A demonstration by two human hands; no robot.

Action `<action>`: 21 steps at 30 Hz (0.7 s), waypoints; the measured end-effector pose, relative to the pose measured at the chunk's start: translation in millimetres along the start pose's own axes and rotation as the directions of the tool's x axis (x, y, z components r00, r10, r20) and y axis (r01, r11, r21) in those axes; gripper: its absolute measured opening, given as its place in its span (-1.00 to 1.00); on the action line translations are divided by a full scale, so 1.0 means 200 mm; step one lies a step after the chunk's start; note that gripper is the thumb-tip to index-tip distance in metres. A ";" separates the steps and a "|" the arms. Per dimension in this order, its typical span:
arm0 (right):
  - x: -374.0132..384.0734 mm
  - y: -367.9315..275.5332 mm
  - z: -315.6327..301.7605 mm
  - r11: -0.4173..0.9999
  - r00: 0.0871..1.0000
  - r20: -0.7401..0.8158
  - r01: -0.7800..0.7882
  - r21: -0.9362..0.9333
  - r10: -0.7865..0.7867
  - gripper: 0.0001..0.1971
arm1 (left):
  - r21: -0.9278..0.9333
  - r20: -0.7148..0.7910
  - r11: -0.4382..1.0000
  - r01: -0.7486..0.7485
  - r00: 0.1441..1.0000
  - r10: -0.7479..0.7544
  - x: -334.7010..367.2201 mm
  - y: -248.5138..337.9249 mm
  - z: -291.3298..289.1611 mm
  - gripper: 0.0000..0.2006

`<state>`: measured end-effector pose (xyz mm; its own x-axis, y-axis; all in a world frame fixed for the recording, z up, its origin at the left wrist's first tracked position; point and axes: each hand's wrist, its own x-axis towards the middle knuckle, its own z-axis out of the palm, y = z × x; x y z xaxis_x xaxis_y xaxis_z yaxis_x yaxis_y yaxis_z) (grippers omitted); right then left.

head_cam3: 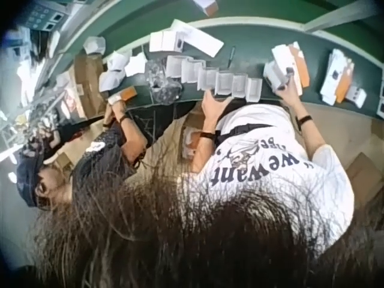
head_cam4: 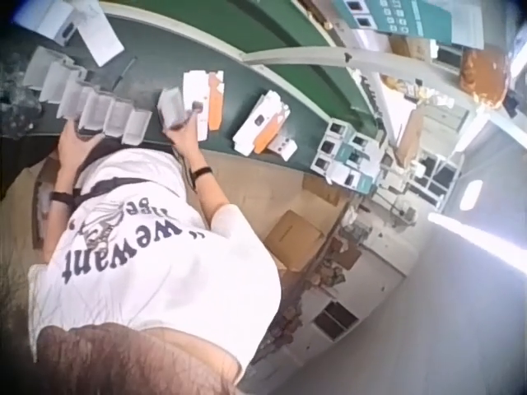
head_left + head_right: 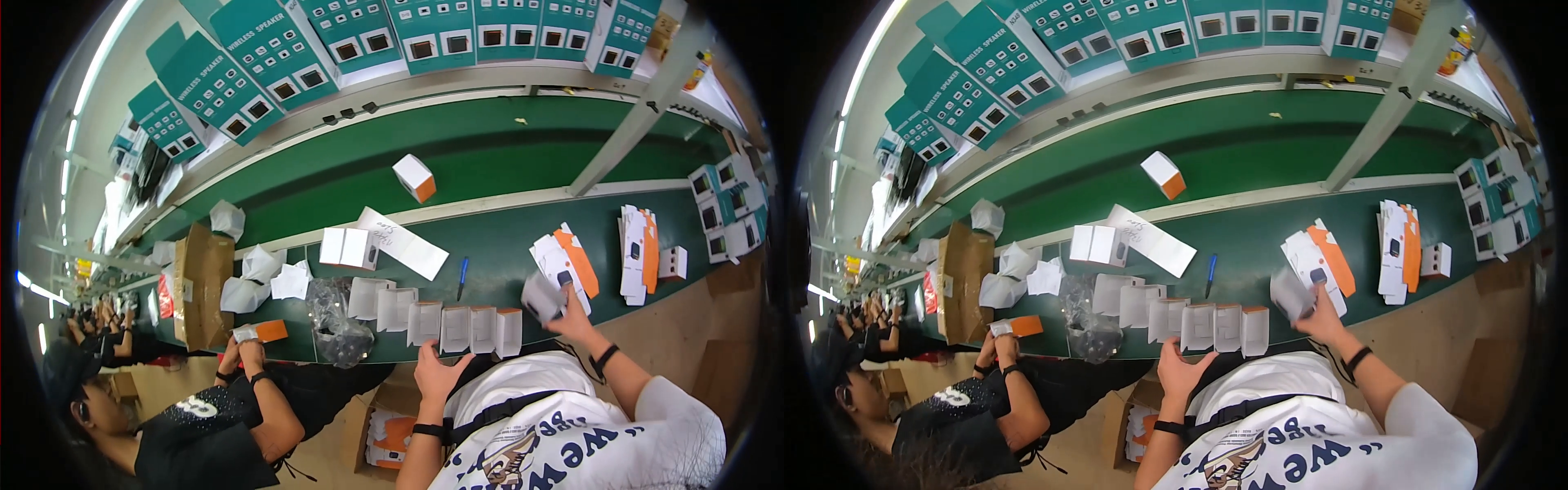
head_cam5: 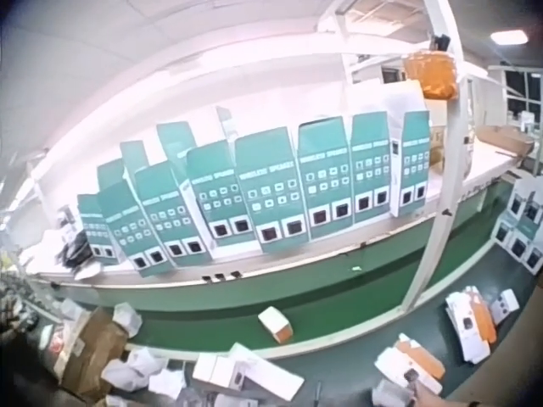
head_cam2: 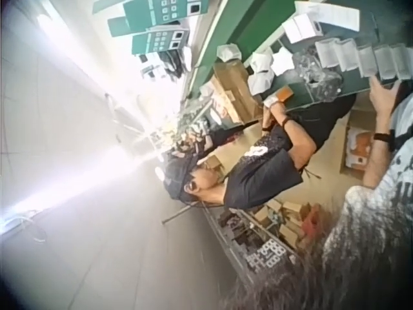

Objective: The person assembles boxes by hand, places a speaker and a manual into each box, and folds the flaps to close them. They then stack the completed boxes on the table and organize flat cardboard packaging into a pile.

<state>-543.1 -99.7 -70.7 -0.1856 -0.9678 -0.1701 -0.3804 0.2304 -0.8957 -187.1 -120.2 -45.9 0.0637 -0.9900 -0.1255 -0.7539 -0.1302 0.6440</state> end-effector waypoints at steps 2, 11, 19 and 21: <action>-0.13 0.10 0.00 0.975 0.970 0.205 -0.092 -0.202 0.134 -0.25 | 0.039 0.030 0.999 -0.008 1.000 0.006 0.01 0.03 0.03 -0.16; 0.11 0.20 0.15 0.963 0.964 0.230 0.184 -0.196 -0.137 -0.35 | -0.217 -0.087 0.976 0.035 0.995 -0.055 0.04 0.00 0.11 -0.16; 0.84 -0.06 -0.05 0.990 0.993 0.111 0.061 -0.126 -0.047 -0.58 | -0.360 -0.063 0.918 0.165 0.978 -0.201 -0.21 -0.17 0.07 -0.52; 1.10 -0.32 0.14 0.999 0.996 0.071 0.053 -0.011 -0.052 -0.58 | -0.366 0.006 0.888 0.277 0.955 -0.295 -0.31 -0.28 0.06 -0.71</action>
<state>-534.7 -329.4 -62.5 -0.1010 -0.9832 -0.1518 -0.3996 0.1798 -0.8989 -156.5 -51.6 -83.2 0.2795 -0.9070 -0.3150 -0.4126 -0.4097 0.8136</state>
